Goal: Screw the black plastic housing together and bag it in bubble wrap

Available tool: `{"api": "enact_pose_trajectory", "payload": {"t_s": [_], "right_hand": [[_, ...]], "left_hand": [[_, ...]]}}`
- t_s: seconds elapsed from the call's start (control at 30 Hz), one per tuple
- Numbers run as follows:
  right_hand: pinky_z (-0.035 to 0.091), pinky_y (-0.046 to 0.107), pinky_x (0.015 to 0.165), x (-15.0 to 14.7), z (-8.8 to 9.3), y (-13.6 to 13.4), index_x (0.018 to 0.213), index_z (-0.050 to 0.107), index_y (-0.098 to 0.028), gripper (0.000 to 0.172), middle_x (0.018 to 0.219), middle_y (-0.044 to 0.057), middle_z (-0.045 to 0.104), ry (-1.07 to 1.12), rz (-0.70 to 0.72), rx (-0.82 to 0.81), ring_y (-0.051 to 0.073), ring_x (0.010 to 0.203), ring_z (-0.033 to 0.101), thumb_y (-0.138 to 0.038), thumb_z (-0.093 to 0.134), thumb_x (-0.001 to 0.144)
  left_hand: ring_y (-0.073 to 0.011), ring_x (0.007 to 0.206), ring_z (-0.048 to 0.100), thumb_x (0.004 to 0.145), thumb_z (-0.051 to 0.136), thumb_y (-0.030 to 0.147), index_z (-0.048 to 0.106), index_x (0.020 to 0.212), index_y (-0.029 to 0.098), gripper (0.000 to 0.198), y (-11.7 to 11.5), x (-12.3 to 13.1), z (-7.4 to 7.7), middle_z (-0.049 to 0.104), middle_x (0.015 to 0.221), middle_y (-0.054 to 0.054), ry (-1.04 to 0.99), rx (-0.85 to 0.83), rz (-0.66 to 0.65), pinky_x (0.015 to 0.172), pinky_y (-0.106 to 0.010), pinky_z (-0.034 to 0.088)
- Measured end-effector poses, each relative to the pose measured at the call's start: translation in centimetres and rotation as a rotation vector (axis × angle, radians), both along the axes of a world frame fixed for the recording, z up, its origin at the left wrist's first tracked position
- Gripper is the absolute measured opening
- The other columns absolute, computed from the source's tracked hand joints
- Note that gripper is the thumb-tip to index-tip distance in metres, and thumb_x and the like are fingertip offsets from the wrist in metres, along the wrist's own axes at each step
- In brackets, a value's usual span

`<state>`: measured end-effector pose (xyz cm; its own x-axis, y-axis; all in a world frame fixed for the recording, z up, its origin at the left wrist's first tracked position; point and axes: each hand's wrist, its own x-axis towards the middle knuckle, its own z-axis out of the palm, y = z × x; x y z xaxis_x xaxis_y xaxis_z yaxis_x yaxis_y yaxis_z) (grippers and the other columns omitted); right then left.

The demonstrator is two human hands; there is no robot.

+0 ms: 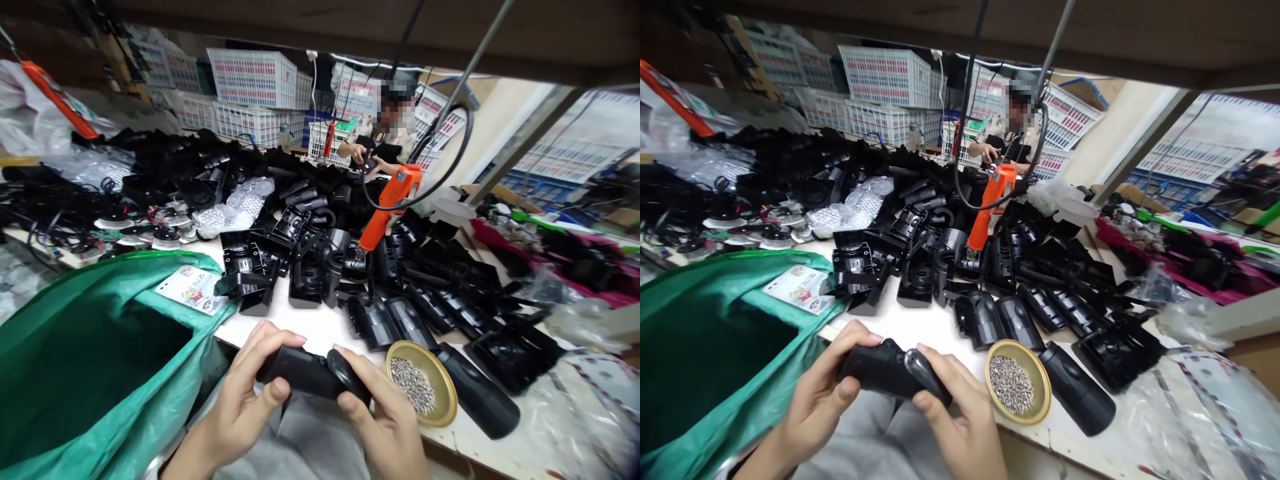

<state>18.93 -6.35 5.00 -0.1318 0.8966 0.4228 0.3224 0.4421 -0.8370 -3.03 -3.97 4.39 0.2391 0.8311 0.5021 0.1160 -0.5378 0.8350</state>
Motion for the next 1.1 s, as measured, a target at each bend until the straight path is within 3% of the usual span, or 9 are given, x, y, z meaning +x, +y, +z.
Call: {"api": "enact_pose_trajectory", "payload": {"t_s": [0.1,0.23,0.33,0.47,0.7,0.87,1.1], "right_hand": [[0.058,0.02,0.097,0.3,-0.6,-0.2,0.134,0.066,-0.047,0.038,0.125,-0.006,0.077,0.05,-0.017,-0.077,0.017,0.113,0.074,-0.046,0.07,0.096],[0.058,0.025,0.101,-0.7,-1.3,-0.5,0.132,0.068,-0.042,0.039,0.131,-0.001,0.074,0.157,-0.061,-0.128,0.02,0.12,0.071,-0.046,0.072,0.094],[0.06,0.026,0.097,-1.8,-1.5,-0.8,0.127,0.072,-0.037,0.041,0.131,0.003,0.074,0.246,-0.173,-0.191,0.022,0.119,0.071,-0.052,0.075,0.089],[0.057,0.023,0.094,-3.0,-1.4,-1.0,0.12,0.075,-0.035,0.033,0.125,0.001,0.076,0.236,-0.346,-0.2,0.019,0.115,0.07,-0.051,0.074,0.091],[0.054,0.026,0.094,-3.7,-0.5,-0.7,0.124,0.071,-0.036,0.025,0.123,-0.001,0.074,0.088,-0.382,-0.04,0.017,0.116,0.068,-0.036,0.058,0.103],[0.053,0.033,0.1,-3.1,-0.8,-0.4,0.121,0.071,-0.029,0.024,0.122,0.004,0.071,0.037,-0.407,-0.038,0.022,0.118,0.066,-0.034,0.054,0.104],[0.053,0.033,0.099,-2.9,-0.5,-0.9,0.124,0.07,-0.033,0.025,0.121,0.004,0.071,0.015,-0.303,0.043,0.022,0.117,0.066,-0.031,0.052,0.106]], "left_hand": [[-0.017,0.092,0.053,0.102,0.05,0.054,0.06,0.13,0.036,0.035,0.0,-0.1,0.3,0.055,0.101,0.0,-0.03,-0.024,0.001,0.083,-0.023,0.045],[-0.0154,0.101,0.058,0.101,0.053,0.053,0.063,0.127,0.039,0.031,-0.2,0.1,-0.5,0.061,0.112,0.002,-0.152,-0.15,0.116,0.09,-0.018,0.046],[-0.014,0.104,0.06,0.101,0.054,0.052,0.063,0.127,0.04,0.03,-0.2,0.5,-1.6,0.062,0.117,0.003,-0.326,-0.323,0.175,0.09,-0.015,0.046],[-0.0134,0.103,0.061,0.099,0.059,0.053,0.066,0.128,0.037,0.034,0.1,0.6,-2.5,0.063,0.123,0.003,-0.458,-0.471,0.184,0.089,-0.013,0.047],[-0.0203,0.123,0.061,0.095,0.064,0.053,0.068,0.134,0.033,0.044,0.2,0.3,-2.6,0.064,0.142,0.0,-0.394,-0.373,0.269,0.096,-0.019,0.05],[-0.0258,0.124,0.066,0.093,0.064,0.059,0.07,0.134,0.027,0.053,0.0,0.2,-2.3,0.071,0.138,-0.005,-0.292,-0.318,0.308,0.1,-0.027,0.053],[-0.0214,0.123,0.067,0.092,0.066,0.058,0.071,0.132,0.034,0.047,-0.2,-0.3,-0.8,0.074,0.131,0.0,-0.239,-0.318,0.25,0.105,-0.024,0.05]]}}
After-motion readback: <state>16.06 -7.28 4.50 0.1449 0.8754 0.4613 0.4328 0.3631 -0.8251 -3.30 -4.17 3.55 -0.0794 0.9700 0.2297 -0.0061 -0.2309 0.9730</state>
